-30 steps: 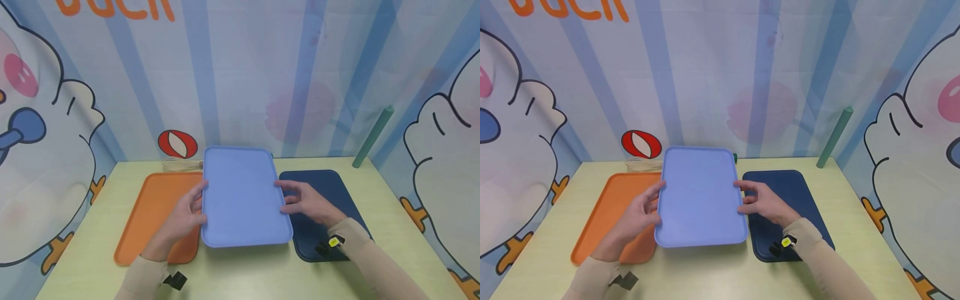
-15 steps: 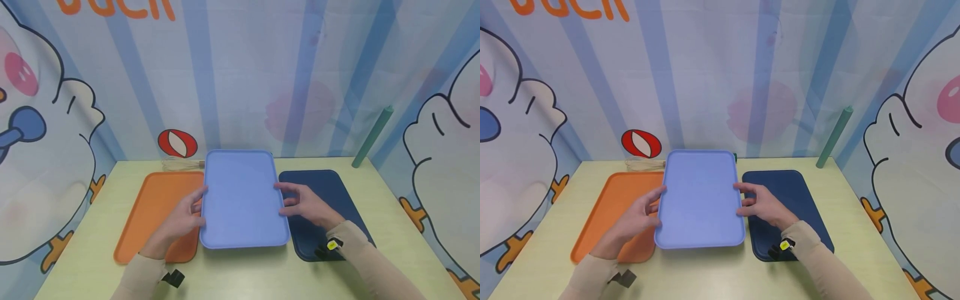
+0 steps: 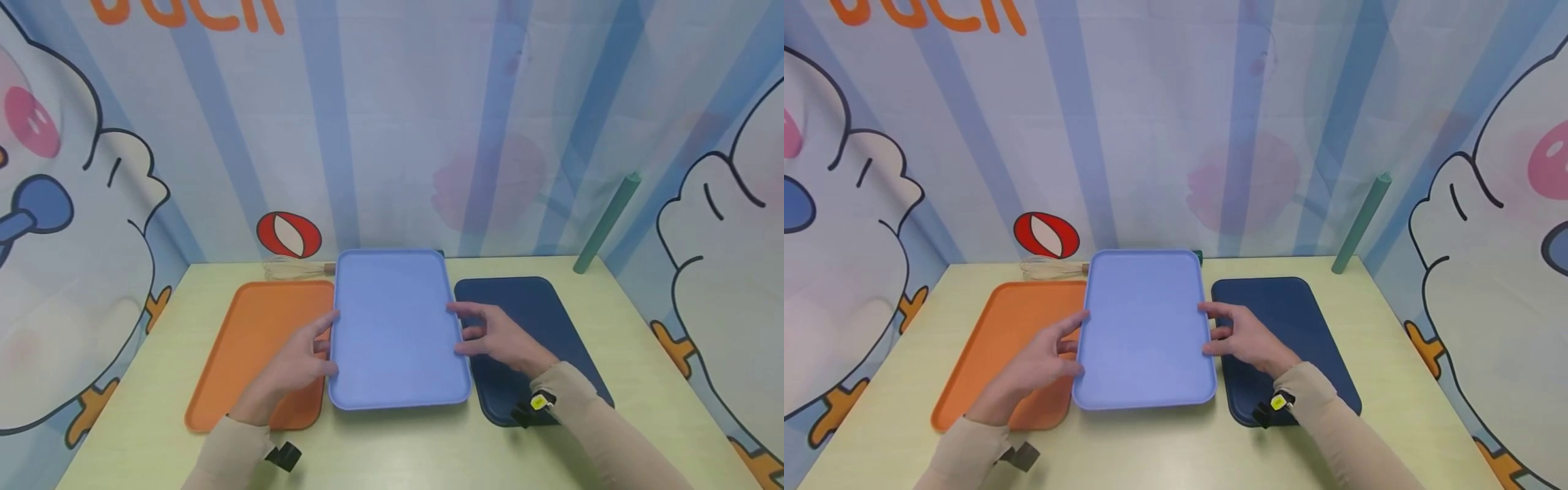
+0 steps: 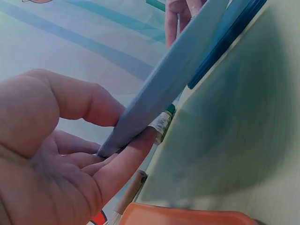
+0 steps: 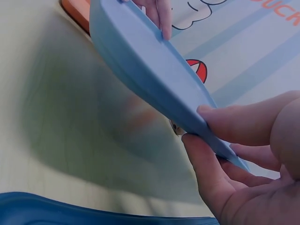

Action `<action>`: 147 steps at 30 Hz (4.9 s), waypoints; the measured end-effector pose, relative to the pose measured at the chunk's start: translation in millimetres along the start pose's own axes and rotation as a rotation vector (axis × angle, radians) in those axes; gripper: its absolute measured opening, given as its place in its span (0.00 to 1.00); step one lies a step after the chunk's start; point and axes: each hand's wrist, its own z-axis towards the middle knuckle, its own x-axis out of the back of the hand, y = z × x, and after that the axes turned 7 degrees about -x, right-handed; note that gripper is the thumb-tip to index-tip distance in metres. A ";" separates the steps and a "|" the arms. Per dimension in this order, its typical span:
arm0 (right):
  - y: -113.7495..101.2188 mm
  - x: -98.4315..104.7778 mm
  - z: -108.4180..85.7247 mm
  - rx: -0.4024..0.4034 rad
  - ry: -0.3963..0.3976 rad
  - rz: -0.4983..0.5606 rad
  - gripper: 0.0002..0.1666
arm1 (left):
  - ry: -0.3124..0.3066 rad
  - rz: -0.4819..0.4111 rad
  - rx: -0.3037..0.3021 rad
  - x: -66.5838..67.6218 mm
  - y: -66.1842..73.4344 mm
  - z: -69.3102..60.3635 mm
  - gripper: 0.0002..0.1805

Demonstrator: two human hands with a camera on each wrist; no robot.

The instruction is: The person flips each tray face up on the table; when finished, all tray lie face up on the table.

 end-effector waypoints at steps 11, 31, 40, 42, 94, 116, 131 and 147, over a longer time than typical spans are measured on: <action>9.7 -2.5 4.4 -0.016 -0.007 -0.020 0.48 | 0.016 0.089 0.064 -2.0 -1.2 1.6 0.50; 17.7 -4.1 4.2 -0.080 -0.044 -0.061 0.50 | 0.001 0.181 0.134 -11.1 -13.0 1.7 0.49; 13.2 -7.0 3.1 -0.112 -0.027 -0.118 0.50 | -0.018 0.239 0.149 -13.9 -13.5 2.5 0.51; 12.8 -7.4 3.1 -0.116 -0.019 -0.130 0.50 | -0.023 0.243 0.152 -14.2 -12.9 2.6 0.51; 0.4 -15.1 1.8 -0.143 -0.014 -0.347 0.50 | -0.068 0.369 0.150 -24.4 -4.2 8.5 0.43; -0.1 -18.4 0.2 -0.152 -0.017 -0.391 0.50 | -0.085 0.398 0.143 -25.8 0.8 6.4 0.45; -0.1 -22.3 -1.1 -0.154 -0.003 -0.416 0.51 | -0.084 0.387 0.156 -27.0 3.3 3.3 0.45; 1.6 -2.4 -8.2 -0.048 0.037 -0.461 0.43 | -0.021 0.365 0.077 -34.1 13.9 -1.1 0.39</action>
